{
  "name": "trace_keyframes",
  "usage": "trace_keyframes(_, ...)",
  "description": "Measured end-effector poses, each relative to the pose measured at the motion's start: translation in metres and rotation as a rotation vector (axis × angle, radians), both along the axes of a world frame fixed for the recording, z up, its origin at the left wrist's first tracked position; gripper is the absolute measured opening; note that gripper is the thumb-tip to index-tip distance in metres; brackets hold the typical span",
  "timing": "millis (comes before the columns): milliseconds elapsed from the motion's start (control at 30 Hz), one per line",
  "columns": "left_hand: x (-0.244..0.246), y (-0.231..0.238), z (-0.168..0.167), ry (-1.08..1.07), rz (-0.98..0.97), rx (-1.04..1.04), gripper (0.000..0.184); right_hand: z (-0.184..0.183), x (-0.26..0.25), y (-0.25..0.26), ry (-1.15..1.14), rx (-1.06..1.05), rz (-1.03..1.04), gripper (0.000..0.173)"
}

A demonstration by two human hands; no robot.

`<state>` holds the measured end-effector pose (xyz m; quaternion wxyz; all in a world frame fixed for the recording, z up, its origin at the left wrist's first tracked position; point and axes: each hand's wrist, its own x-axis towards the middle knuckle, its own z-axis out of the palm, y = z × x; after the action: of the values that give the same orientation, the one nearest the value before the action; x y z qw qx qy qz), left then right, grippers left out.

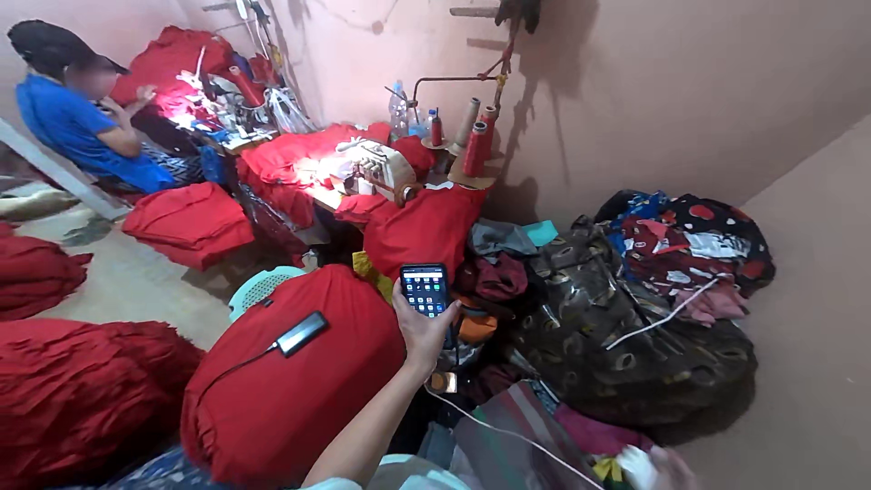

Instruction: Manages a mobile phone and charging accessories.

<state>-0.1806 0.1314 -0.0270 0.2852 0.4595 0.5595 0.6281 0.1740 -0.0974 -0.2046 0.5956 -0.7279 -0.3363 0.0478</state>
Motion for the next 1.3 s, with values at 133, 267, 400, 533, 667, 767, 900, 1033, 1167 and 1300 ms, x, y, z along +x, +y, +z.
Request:
trace_keyframes(133,-0.029,-0.004,0.008,-0.065,-0.082,0.001,0.121,0.076,-0.167,0.096,0.175,-0.010,0.606,0.035)
trace_keyframes(267,-0.068,-0.024,0.011,-0.184,-0.223,-0.088,0.121,0.134,-0.287,0.139,0.096,-0.075,0.958,0.064)
trace_keyframes(400,-0.127,-0.041,0.007,-0.230,-0.236,-0.208,0.123,0.146,-0.356,0.154,0.005,-0.135,1.099,0.041)
trace_keyframes(533,-0.206,-0.051,0.018,-0.195,-0.310,-0.147,0.119,0.165,-0.413,0.164,0.148,-0.149,1.227,0.020)
trace_keyframes(667,-0.279,-0.062,0.044,-0.249,-0.404,-0.027,0.102,0.188,-0.465,0.167,0.401,-0.162,1.396,0.014)
trace_keyframes(767,-0.319,-0.068,0.051,-0.236,-0.400,0.076,0.099,0.199,-0.502,0.164,0.510,-0.153,1.450,0.017)
trace_keyframes(900,-0.360,-0.072,0.056,-0.220,-0.414,0.148,0.095,0.212,-0.541,0.157,0.499,-0.146,1.451,0.016)
trace_keyframes(1033,-0.385,-0.080,0.060,-0.242,-0.438,0.161,0.096,0.219,-0.566,0.146,0.489,-0.136,1.442,0.014)
trace_keyframes(1167,-0.398,-0.089,0.060,-0.271,-0.417,0.175,0.095,0.220,-0.578,0.140,0.459,-0.120,1.484,0.014)
trace_keyframes(1300,-0.408,-0.098,0.060,-0.223,-0.380,0.155,0.090,0.219,-0.584,0.135,0.428,-0.101,1.517,0.015)
